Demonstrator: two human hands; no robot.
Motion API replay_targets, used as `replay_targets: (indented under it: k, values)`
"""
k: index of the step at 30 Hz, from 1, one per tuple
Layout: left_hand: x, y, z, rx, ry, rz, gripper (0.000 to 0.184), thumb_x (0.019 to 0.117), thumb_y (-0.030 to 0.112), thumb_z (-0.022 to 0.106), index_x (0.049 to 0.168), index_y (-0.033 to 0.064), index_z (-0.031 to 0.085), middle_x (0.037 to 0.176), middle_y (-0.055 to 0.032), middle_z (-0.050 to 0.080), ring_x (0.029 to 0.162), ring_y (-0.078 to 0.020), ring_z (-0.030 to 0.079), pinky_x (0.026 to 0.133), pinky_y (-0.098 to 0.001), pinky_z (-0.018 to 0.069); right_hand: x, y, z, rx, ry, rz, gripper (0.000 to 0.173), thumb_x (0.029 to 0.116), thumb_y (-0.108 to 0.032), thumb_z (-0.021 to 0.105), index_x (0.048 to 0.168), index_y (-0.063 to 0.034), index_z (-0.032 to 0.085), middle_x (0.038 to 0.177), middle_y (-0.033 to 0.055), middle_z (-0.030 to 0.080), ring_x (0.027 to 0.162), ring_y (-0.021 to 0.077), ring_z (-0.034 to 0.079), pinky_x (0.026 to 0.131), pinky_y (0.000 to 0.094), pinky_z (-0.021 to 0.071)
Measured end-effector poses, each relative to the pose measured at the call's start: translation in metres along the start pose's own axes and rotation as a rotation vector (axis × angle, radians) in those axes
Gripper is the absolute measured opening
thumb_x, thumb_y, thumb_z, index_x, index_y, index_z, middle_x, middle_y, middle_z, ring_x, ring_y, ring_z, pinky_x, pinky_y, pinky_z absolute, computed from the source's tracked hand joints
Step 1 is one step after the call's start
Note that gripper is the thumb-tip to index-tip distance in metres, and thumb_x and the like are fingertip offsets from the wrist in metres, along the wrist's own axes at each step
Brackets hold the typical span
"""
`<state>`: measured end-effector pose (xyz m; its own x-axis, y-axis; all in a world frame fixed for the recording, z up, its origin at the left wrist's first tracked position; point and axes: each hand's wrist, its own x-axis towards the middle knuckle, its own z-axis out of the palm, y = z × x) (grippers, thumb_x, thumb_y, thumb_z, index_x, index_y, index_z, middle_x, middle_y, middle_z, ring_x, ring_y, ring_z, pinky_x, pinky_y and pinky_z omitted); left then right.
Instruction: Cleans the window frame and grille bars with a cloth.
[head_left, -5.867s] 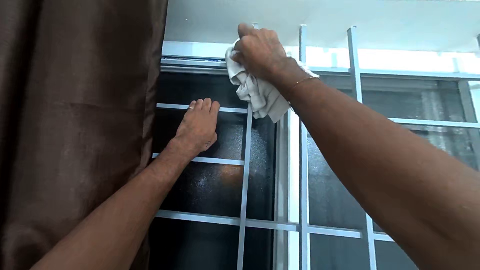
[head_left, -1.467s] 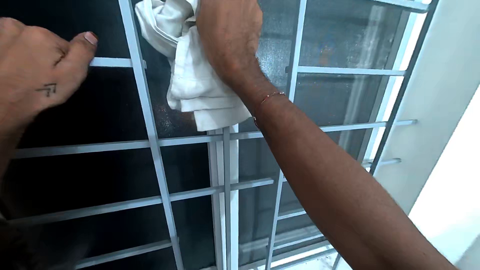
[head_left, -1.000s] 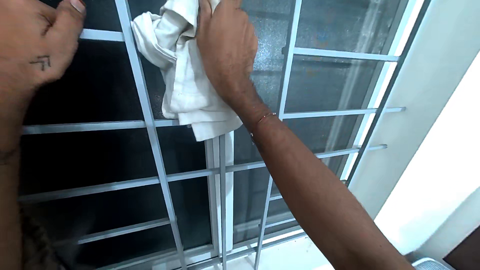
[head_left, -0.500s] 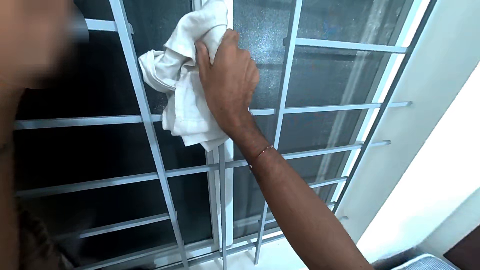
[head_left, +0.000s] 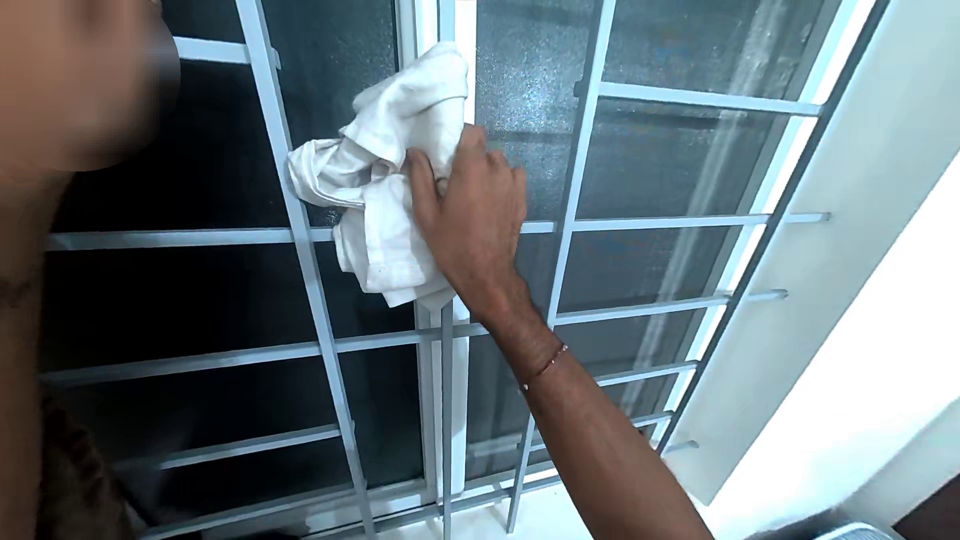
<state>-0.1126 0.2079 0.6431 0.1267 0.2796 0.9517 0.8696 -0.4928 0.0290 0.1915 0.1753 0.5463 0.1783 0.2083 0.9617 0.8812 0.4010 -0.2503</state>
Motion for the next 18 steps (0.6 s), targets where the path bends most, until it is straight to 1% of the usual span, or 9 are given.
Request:
replay_targets:
  k: [2,5,8,10,13,15,16,17,18]
  values:
    - [0.0,-0.001,0.001,0.007,0.007,0.004,0.055,0.1102,0.045,0.036,0.093,-0.002,0.059,0.077,-0.0156,0.055,0.068,-0.0242,0.053,0.062,-0.0484,0.0416,-0.003,0.003,0.003,0.045,0.029,-0.016,0.039,0.0989,-0.043,0.06,0.103,-0.0049,0.065,0.077,0.0058,0.068,0.082,0.0254,0.068,0.079,0.0474,0.0503]
    - [0.0,-0.002,0.002,-0.023,0.004,0.005,0.051,0.1094,0.04,0.038,0.096,-0.0042,0.06,0.081,-0.0178,0.058,0.072,-0.0248,0.054,0.066,-0.0485,0.0431,-0.001,0.006,0.01,0.208,0.033,0.048,0.037,0.0989,-0.043,0.062,0.105,-0.0065,0.066,0.078,0.0041,0.068,0.08,0.0214,0.068,0.078,0.0462,0.0511]
    - [-0.001,-0.003,0.002,-0.042,0.003,-0.025,0.049,0.1087,0.04,0.041,0.1,-0.0035,0.062,0.086,-0.0164,0.059,0.075,-0.0217,0.055,0.07,-0.0452,0.0448,0.0,0.009,0.015,0.365,0.037,0.13,0.036,0.0962,-0.045,0.066,0.104,-0.0107,0.07,0.079,0.0003,0.071,0.077,0.0152,0.07,0.079,0.0456,0.0526]
    - [-0.001,-0.002,0.001,-0.041,0.017,0.005,0.049,0.1089,0.039,0.04,0.098,-0.0043,0.061,0.083,-0.0177,0.059,0.073,-0.0236,0.055,0.068,-0.0468,0.0438,0.0,0.01,0.017,0.412,0.058,0.153,0.036,0.0937,-0.047,0.069,0.102,-0.0119,0.072,0.078,-0.0013,0.072,0.075,0.0137,0.069,0.076,0.0451,0.0534]
    - [-0.002,0.0,0.001,-0.033,0.016,0.016,0.051,0.1097,0.039,0.038,0.096,-0.0046,0.06,0.082,-0.0187,0.058,0.072,-0.0256,0.055,0.066,-0.0491,0.0428,-0.003,0.012,0.022,0.437,0.143,0.119,0.033,0.0922,-0.044,0.072,0.099,-0.0113,0.073,0.078,-0.0009,0.072,0.075,0.0138,0.069,0.076,0.0437,0.0533]
    - [-0.004,0.001,0.002,-0.026,0.026,0.016,0.051,0.1103,0.04,0.037,0.095,-0.0034,0.06,0.08,-0.0168,0.057,0.071,-0.024,0.054,0.066,-0.047,0.0427,-0.007,0.01,0.024,0.409,0.225,0.08,0.031,0.0924,-0.041,0.073,0.098,-0.01,0.075,0.076,0.0004,0.071,0.075,0.0153,0.068,0.075,0.042,0.0522]
    - [-0.004,0.002,0.002,-0.013,0.029,0.015,0.052,0.1105,0.04,0.036,0.095,-0.0029,0.06,0.08,-0.0165,0.058,0.071,-0.0242,0.055,0.066,-0.047,0.043,-0.01,0.008,0.025,0.373,0.27,0.059,0.03,0.0926,-0.038,0.073,0.099,-0.0088,0.076,0.075,0.0012,0.069,0.074,0.0166,0.065,0.074,0.0412,0.0498]
    - [-0.005,0.003,0.001,0.007,0.025,0.008,0.053,0.1109,0.041,0.035,0.097,-0.0031,0.06,0.082,-0.0183,0.059,0.074,-0.0271,0.058,0.067,-0.0496,0.0441,-0.013,0.006,0.025,0.328,0.297,0.044,0.03,0.0935,-0.037,0.073,0.101,-0.0073,0.076,0.076,0.0023,0.069,0.075,0.0181,0.064,0.075,0.0413,0.0475]
    - [-0.006,0.004,0.0,0.033,0.018,0.001,0.055,0.111,0.042,0.033,0.099,-0.004,0.061,0.084,-0.0217,0.061,0.077,-0.0323,0.061,0.068,-0.0548,0.0447,-0.016,0.002,0.023,0.265,0.298,0.042,0.032,0.0947,-0.036,0.071,0.105,-0.006,0.075,0.078,0.0031,0.068,0.078,0.02,0.063,0.076,0.0425,0.0461]
